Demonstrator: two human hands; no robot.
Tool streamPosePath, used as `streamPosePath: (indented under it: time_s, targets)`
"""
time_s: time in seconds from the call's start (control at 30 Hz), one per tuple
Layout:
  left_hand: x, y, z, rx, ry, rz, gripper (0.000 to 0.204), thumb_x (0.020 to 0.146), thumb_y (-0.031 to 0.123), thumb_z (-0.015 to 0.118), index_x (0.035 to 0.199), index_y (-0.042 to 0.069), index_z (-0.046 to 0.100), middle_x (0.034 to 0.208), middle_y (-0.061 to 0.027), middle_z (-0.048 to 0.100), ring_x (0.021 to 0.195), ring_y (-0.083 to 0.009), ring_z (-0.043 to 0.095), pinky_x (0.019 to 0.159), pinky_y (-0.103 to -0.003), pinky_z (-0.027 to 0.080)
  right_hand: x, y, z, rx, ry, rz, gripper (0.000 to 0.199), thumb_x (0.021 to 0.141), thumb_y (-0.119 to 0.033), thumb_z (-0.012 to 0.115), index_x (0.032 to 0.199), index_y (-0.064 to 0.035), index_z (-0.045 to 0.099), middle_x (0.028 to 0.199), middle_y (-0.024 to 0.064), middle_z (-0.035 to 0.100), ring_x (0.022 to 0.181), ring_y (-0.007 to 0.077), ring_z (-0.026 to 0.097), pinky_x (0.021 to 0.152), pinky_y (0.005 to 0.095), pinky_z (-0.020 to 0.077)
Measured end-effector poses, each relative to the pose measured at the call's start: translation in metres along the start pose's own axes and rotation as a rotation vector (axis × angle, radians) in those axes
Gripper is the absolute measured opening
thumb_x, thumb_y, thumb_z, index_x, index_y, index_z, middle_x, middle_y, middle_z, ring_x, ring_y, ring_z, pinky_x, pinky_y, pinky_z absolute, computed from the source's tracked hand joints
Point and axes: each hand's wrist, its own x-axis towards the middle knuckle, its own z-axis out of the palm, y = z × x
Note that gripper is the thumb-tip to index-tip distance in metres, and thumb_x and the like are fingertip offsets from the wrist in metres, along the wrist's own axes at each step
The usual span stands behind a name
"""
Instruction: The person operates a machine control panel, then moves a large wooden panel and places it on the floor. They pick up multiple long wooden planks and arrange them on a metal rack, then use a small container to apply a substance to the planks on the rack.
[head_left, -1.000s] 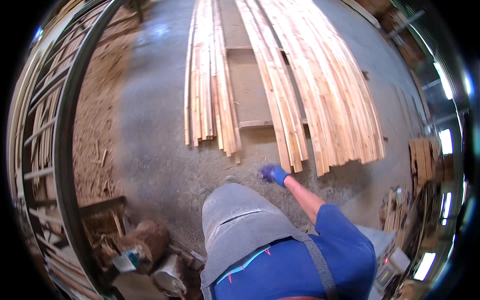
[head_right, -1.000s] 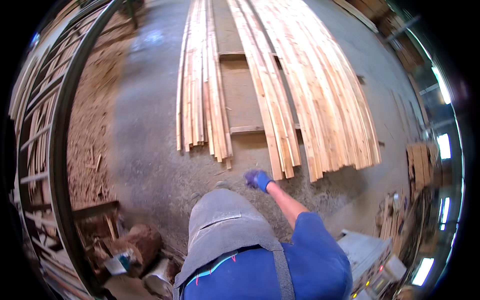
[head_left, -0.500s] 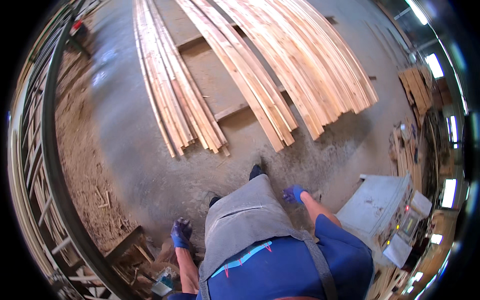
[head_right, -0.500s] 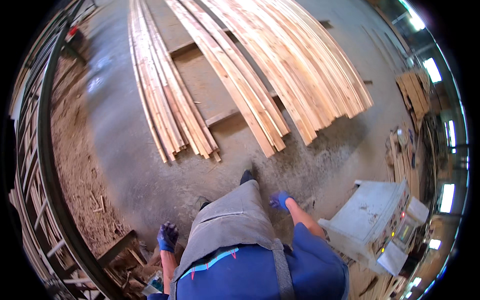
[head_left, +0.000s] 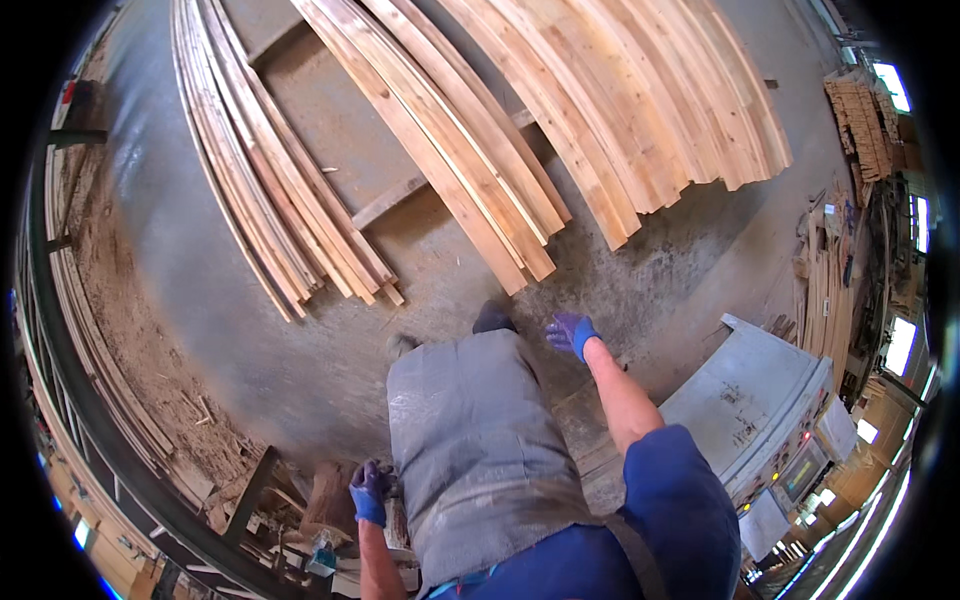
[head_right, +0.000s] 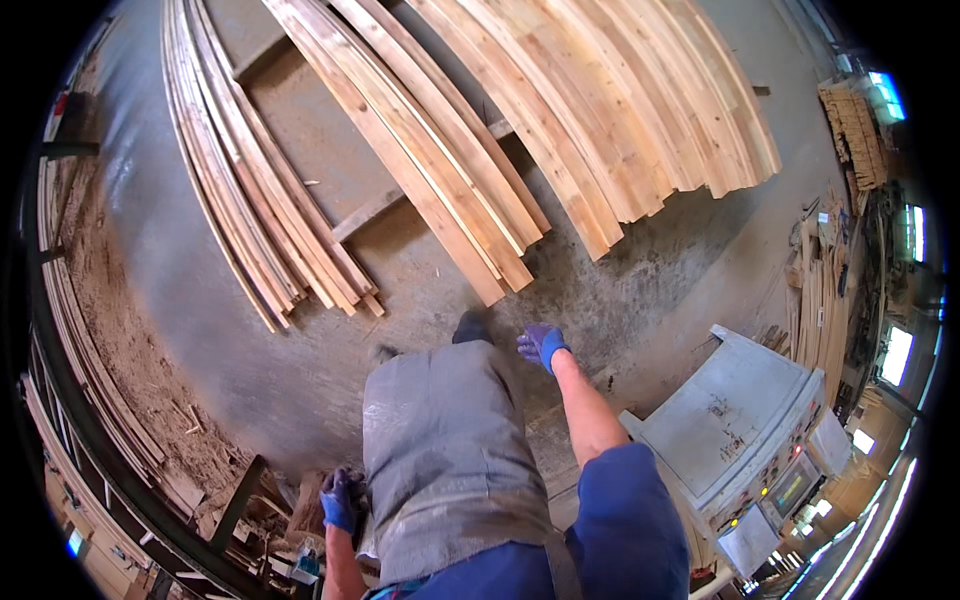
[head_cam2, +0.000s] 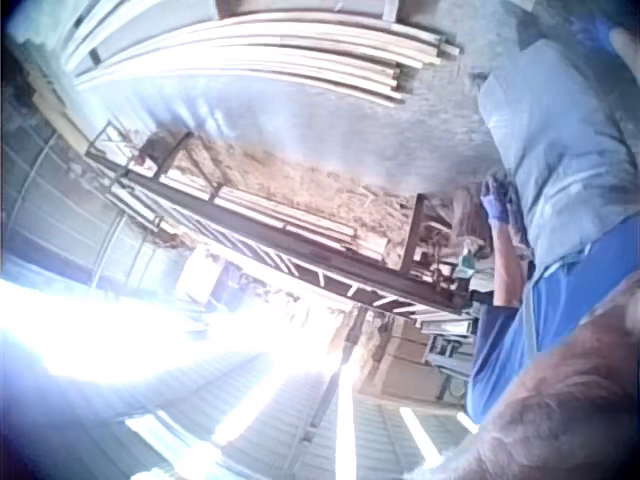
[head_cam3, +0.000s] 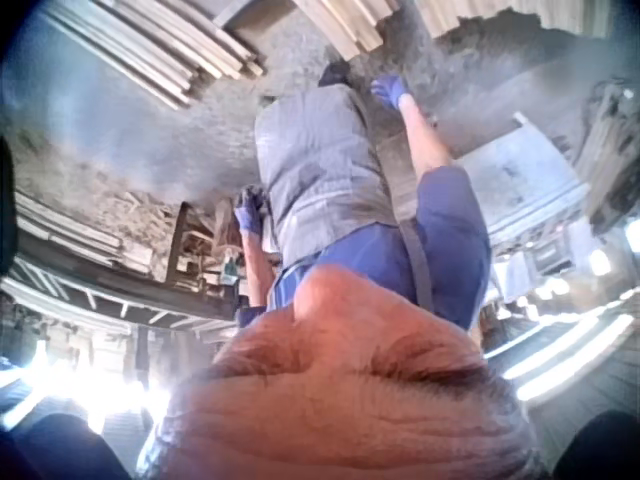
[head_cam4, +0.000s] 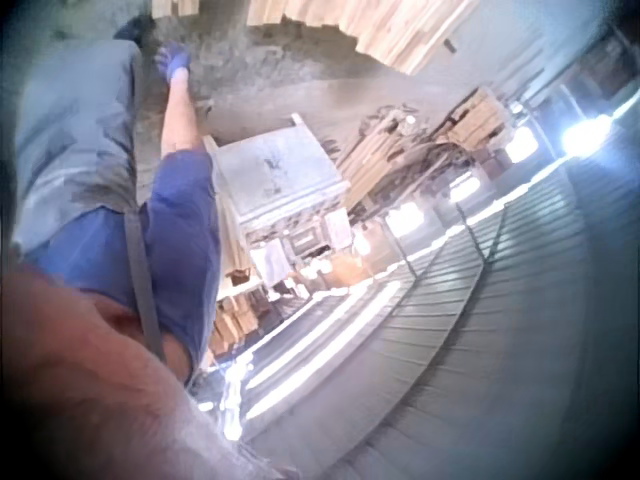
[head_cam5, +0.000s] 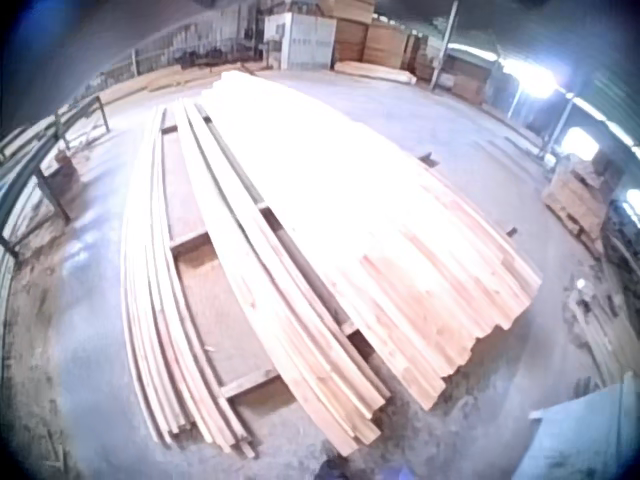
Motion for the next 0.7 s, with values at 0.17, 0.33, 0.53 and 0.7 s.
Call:
streamPosePath:
  time_s: [0.17,0.33,0.53,0.7]
  targets:
    - [0.09,0.052,0.15,0.451,-0.029,0.47,0.036,0.096,0.025,0.06,0.12,-0.003,0.06,0.102,-0.0138,0.069,0.092,-0.0236,0.067,0.082,-0.033,0.054,0.161,-0.002,-0.036,0.226,-0.02,0.106,0.066,0.093,-0.049,0.056,0.143,-0.0091,0.039,0.143,0.0183,0.046,0.124,0.0363,0.05,0.1,0.0528,0.0442]
    - [0.156,0.078,0.268,1.141,-0.134,0.809,0.046,0.087,0.025,0.064,0.126,0.001,0.057,0.117,-0.0227,0.063,0.107,-0.0377,0.061,0.097,-0.045,0.045,0.25,-0.032,-0.029,0.284,0.18,0.03,0.078,0.089,-0.057,0.06,0.145,-0.0079,0.036,0.147,0.0188,0.042,0.13,0.0374,0.045,0.105,0.0537,0.04]
    - [0.185,0.089,0.292,1.273,-0.172,0.813,0.042,0.085,0.027,0.065,0.119,0.002,0.061,0.11,-0.0216,0.065,0.103,-0.0393,0.061,0.096,-0.048,0.044,0.257,-0.017,0.012,0.462,0.23,-0.177,0.059,0.086,-0.054,0.067,0.119,-0.0064,0.054,0.09,0.0109,0.065,0.067,0.0253,0.065,0.058,0.0379,0.056]
    - [0.19,0.087,0.283,1.231,-0.137,0.829,0.038,0.085,0.025,0.066,0.115,0.003,0.063,0.103,-0.0205,0.067,0.096,-0.0395,0.062,0.09,-0.048,0.046,0.19,0.027,0.06,0.283,0.269,-0.254,0.044,0.09,-0.044,0.066,0.108,-0.0048,0.061,0.076,0.0108,0.066,0.05,0.0214,0.06,0.042,0.036,0.0506]
